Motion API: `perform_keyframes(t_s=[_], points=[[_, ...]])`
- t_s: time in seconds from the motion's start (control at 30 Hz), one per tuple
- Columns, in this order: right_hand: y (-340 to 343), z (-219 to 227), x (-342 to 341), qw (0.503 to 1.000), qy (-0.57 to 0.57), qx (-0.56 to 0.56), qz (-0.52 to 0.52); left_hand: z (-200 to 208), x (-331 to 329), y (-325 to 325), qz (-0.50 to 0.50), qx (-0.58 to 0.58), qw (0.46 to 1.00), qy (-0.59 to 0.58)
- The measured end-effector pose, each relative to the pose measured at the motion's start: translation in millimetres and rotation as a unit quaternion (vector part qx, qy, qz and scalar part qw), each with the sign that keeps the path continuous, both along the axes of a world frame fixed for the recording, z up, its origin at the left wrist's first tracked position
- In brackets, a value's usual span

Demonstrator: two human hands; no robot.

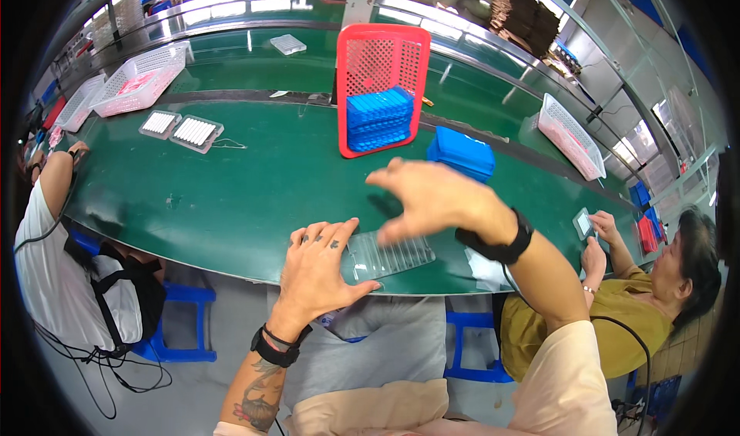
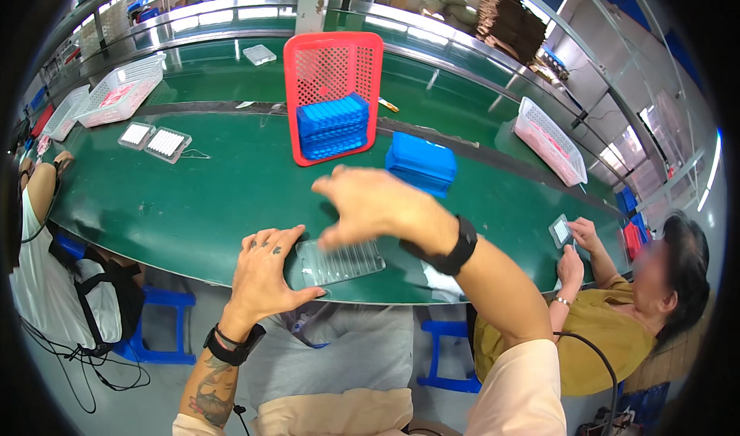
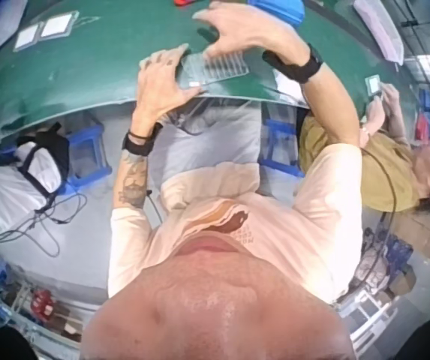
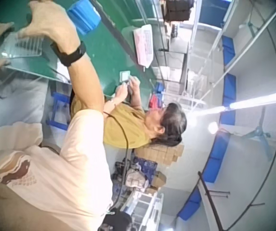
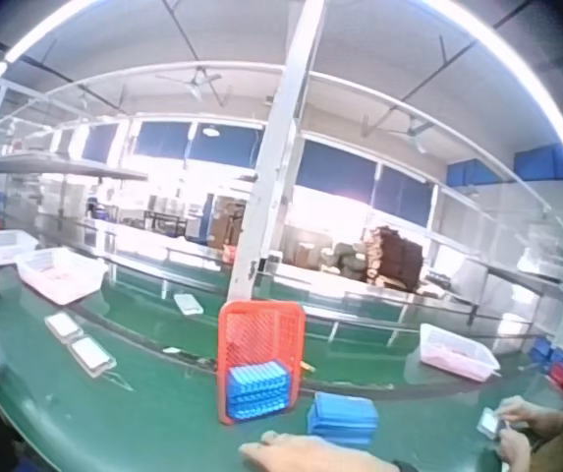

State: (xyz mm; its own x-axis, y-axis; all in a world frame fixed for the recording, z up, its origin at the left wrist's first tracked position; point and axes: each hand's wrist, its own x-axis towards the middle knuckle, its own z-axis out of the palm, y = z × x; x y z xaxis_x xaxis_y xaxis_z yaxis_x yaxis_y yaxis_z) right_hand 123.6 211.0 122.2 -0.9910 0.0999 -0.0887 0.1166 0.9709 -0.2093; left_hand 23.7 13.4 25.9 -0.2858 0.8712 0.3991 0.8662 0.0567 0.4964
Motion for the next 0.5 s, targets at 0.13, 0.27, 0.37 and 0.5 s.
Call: perform_keyframes(t_s=[0.13, 0.27, 0.37, 0.5], points=[[-27, -34, 36, 0.996, -0.067, 0.065, 0.01, -1, 1, 3, -0.017, -0.01, 1.0, -0.021], [-21, -34, 60, 0.999, -0.033, 0.033, -0.009, 5, 3, 5, -0.053, -0.012, 0.998, -0.026], [-12, -14, 79, 0.996, -0.032, 0.064, -0.055, -6, -7, 1, -0.027, 0.041, 0.997, -0.056], [39, -1, 126, 0.96, -0.074, 0.194, -0.188, -10, -4, 4, -0.028, 0.055, 0.997, -0.054]])
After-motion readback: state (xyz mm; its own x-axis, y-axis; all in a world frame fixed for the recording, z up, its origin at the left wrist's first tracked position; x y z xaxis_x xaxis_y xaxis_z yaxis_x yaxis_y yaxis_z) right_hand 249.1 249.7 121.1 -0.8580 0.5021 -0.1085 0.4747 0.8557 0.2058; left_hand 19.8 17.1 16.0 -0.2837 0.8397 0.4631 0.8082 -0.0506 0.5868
